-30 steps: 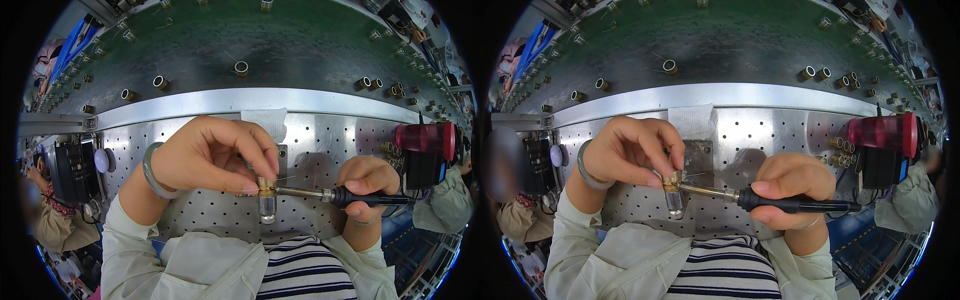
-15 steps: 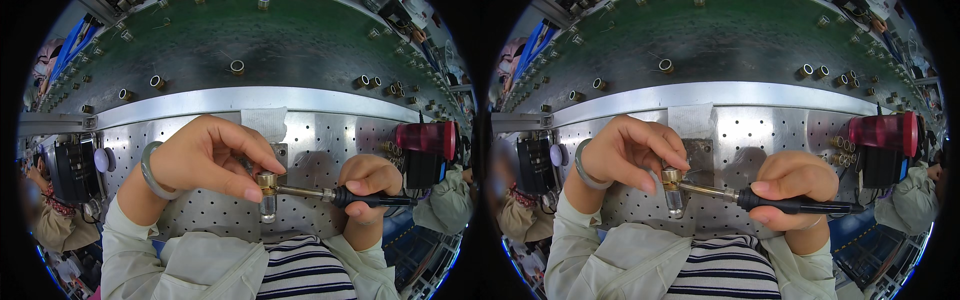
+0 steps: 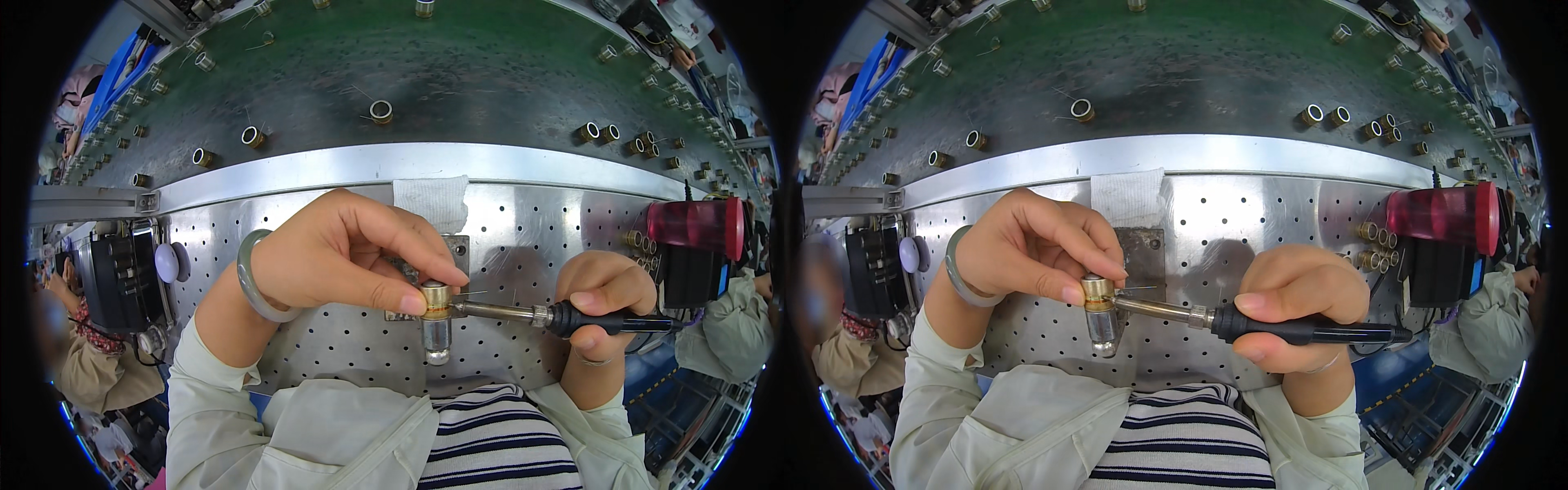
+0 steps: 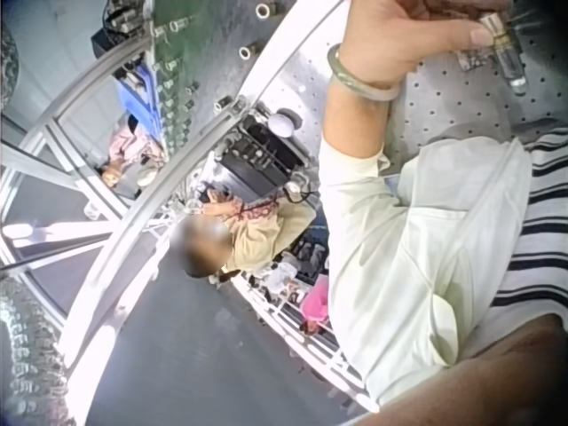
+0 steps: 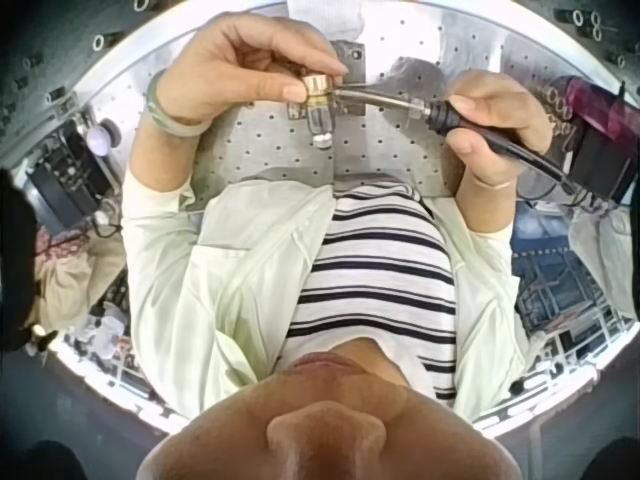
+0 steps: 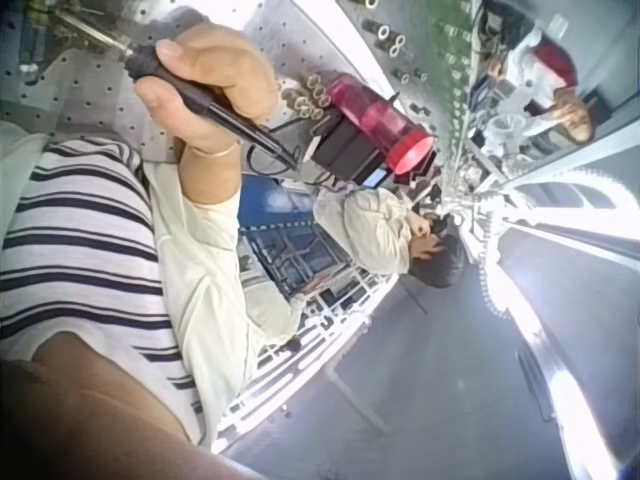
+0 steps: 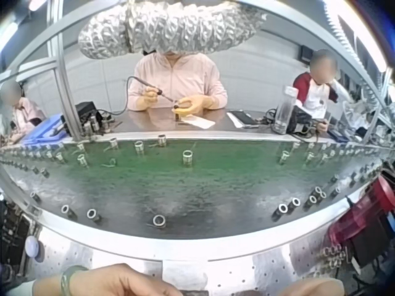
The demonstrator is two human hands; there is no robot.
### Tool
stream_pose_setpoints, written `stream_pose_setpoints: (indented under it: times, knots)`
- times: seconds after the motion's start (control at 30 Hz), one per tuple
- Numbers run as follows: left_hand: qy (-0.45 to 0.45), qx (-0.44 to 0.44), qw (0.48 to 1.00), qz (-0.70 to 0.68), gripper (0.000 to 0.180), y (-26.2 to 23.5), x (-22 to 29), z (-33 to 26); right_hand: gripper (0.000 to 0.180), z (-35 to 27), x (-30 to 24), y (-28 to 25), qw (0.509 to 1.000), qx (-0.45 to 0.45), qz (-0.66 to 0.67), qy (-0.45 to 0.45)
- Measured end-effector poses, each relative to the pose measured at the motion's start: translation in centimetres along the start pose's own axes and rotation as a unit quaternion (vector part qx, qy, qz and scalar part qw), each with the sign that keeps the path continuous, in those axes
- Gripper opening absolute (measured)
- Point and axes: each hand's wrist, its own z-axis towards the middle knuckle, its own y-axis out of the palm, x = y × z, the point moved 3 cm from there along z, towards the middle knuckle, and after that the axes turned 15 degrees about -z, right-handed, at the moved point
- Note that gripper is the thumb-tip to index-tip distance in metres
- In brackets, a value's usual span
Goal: The person uses a soldering iron to apply heat to small cylindrical metal components held in their left hand. They repeatedly pick up components from a green workbench, solder them, and place them back down. The task is performed in a repetitive cycle throughout the video.
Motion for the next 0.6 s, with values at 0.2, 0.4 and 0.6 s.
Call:
stream_pose_setpoints:
  times: [0.2,0.4,0.6]
  knots:
    - [0.0,-0.003,1.0,-0.002,0.031,0.1,0.0,0.2,0.029,0.2,-0.3,-0.4,0.997,-0.044,-0.05,-0.035]
    - [-0.009,0.006,1.0,0.013,0.031,0.1,0.1,0.3,0.027,0.3,-0.2,-0.7,0.999,-0.027,-0.024,-0.029]
    - [0.031,0.083,0.995,0.044,0.028,-0.5,2.5,0.3,0.025,0.1,-0.1,-0.8,0.999,0.033,-0.028,-0.014]
